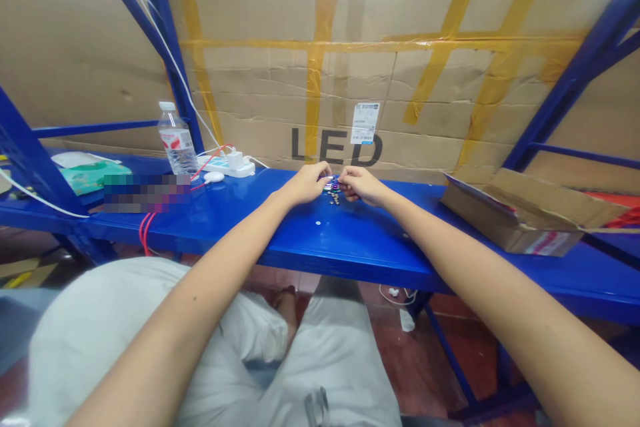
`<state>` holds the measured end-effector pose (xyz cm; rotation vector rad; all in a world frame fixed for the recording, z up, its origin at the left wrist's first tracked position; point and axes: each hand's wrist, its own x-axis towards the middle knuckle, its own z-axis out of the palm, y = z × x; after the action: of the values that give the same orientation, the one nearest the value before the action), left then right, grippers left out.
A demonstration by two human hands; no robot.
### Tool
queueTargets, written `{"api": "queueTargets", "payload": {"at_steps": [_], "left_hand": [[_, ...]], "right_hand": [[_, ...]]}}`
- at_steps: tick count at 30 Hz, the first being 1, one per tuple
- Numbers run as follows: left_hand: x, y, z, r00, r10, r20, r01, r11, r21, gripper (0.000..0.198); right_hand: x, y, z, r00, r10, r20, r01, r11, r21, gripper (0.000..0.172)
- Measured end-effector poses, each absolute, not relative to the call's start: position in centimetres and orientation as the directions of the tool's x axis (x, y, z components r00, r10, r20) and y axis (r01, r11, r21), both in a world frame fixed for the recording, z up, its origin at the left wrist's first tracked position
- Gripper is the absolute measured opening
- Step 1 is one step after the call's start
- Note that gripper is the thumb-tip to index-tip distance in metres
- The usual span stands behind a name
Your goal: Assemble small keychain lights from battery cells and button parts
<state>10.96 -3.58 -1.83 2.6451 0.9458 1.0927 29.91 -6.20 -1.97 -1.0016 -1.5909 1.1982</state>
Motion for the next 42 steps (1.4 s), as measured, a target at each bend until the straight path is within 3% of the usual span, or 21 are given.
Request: {"api": "queueTargets", "payload": {"at_steps": [8,14,19,25,29,33,38,42], "left_hand": [[10.9,-3.4,-1.9,0.557,0.581,0.593,0.504,-0.804,0.315,0.012],[10.8,-3.5,-1.8,0.570,0.591,0.571,0.500,-0.801,0.329,0.016],[10.8,-3.8,-1.6,0.600,0.575,0.556,0.494,-0.813,0.308,0.018],[11.1,-3.8,-1.7,0.605,0.550,0.576,0.554,-0.810,0.191,0.019],[11.0,-3.4,-1.9,0.583,0.570,0.579,0.597,-0.784,0.171,0.019],[10.7,-3.0,-2.1,0.537,0.607,0.586,0.584,-0.769,0.260,0.015],[10.5,-2.8,-2.0,0.473,0.650,0.595,0.553,-0.745,0.374,0.012],[10.5,-2.7,-2.1,0.443,0.659,0.608,0.527,-0.740,0.418,0.020]], "right_hand": [[29.5,-6.4,-2.2,-0.329,0.930,0.163,0.155,0.223,-0.962,0.024],[29.8,-5.7,-2.8,-0.283,0.922,0.266,0.297,0.348,-0.889,0.020],[30.1,-5.0,-2.9,-0.307,0.887,0.344,0.501,0.458,-0.734,0.014],[29.9,-4.8,-2.8,-0.319,0.773,0.548,0.679,0.590,-0.437,0.016],[29.8,-4.7,-2.9,-0.335,0.753,0.566,0.711,0.597,-0.373,0.013],[29.7,-4.7,-2.7,-0.274,0.788,0.551,0.711,0.552,-0.436,0.015],[30.0,-5.1,-2.1,-0.229,0.916,0.331,0.507,0.402,-0.763,0.010],[30.6,-5.2,-1.8,-0.248,0.943,0.222,0.329,0.298,-0.896,0.005]]}}
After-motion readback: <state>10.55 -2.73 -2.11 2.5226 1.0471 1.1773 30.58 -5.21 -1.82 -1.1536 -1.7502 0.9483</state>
